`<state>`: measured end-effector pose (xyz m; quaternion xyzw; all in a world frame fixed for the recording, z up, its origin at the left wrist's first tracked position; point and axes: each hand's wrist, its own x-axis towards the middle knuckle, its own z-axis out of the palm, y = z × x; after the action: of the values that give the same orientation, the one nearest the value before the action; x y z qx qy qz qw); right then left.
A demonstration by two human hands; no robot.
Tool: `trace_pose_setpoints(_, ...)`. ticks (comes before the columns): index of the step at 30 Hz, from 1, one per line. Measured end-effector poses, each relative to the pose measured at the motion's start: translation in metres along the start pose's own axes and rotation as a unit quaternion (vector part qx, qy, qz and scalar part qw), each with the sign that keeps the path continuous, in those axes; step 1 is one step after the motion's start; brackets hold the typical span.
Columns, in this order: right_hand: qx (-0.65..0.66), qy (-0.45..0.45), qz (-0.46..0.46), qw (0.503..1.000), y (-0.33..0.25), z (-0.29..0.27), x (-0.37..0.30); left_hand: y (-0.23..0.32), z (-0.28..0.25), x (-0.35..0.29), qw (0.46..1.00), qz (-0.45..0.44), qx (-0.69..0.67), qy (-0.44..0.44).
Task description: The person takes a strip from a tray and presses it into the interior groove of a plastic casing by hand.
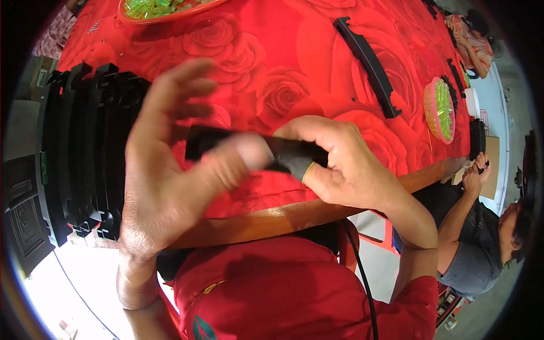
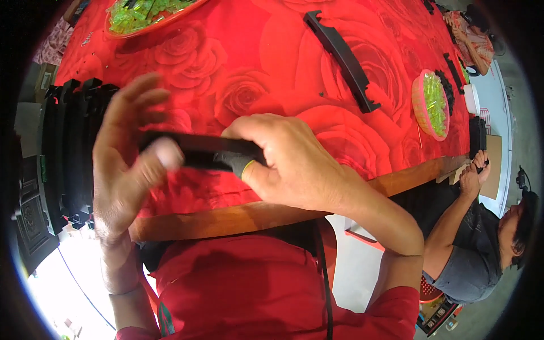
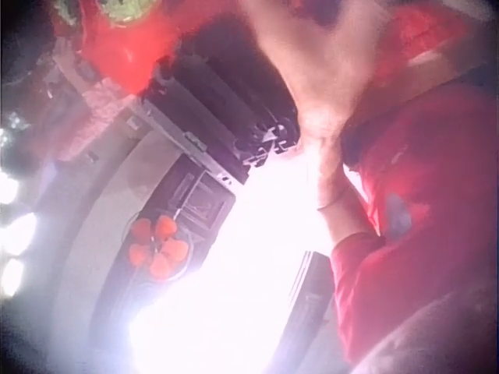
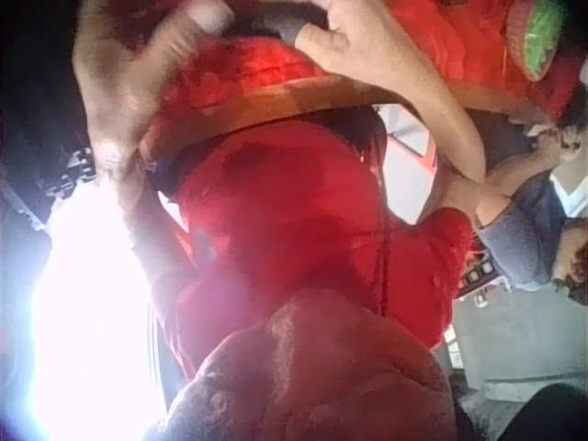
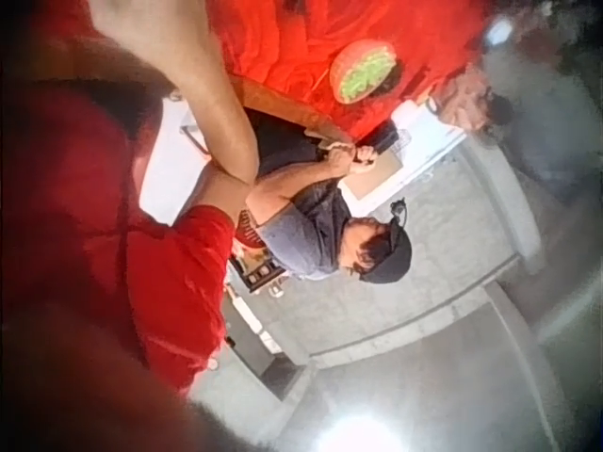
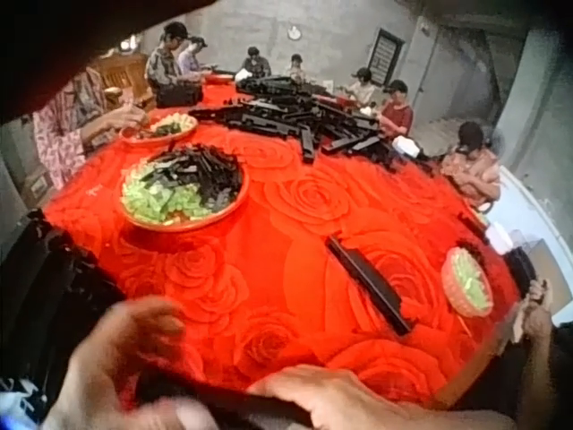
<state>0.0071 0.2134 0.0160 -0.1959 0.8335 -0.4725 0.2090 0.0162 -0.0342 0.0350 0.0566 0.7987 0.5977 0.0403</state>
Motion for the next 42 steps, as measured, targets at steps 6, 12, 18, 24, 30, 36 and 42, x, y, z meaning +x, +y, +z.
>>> trace_pose_setpoints(6,0.342,0.115,0.055,0.931,-0.008,0.055,0.000,-0.016,0.038,-0.046,0.987,-0.061,-0.146,-0.036)
trace_pose_setpoints(12,0.402,0.172,0.048,0.898,-0.021,0.070,-0.004,-0.015,0.044,-0.042,0.984,-0.067,-0.151,-0.064)
trace_pose_setpoints(18,0.223,0.187,0.035,0.956,-0.011,0.078,-0.007,-0.020,0.046,-0.040,0.988,-0.079,-0.127,-0.022)
trace_pose_setpoints(24,-0.006,0.205,-0.058,0.977,-0.013,0.064,-0.023,-0.017,0.036,-0.031,0.992,-0.031,-0.117,-0.033)
trace_pose_setpoints(30,-0.225,0.286,-0.213,0.907,-0.029,-0.002,-0.009,-0.015,0.016,-0.040,0.988,-0.103,-0.017,-0.115)
trace_pose_setpoints(36,-0.131,-0.010,-0.059,0.990,-0.023,-0.013,0.011,-0.022,0.011,-0.041,0.987,-0.039,-0.004,-0.159)
trace_pose_setpoints(42,-0.008,0.008,-0.035,0.999,-0.018,0.004,-0.002,-0.015,0.006,-0.038,0.977,-0.103,-0.010,-0.184)
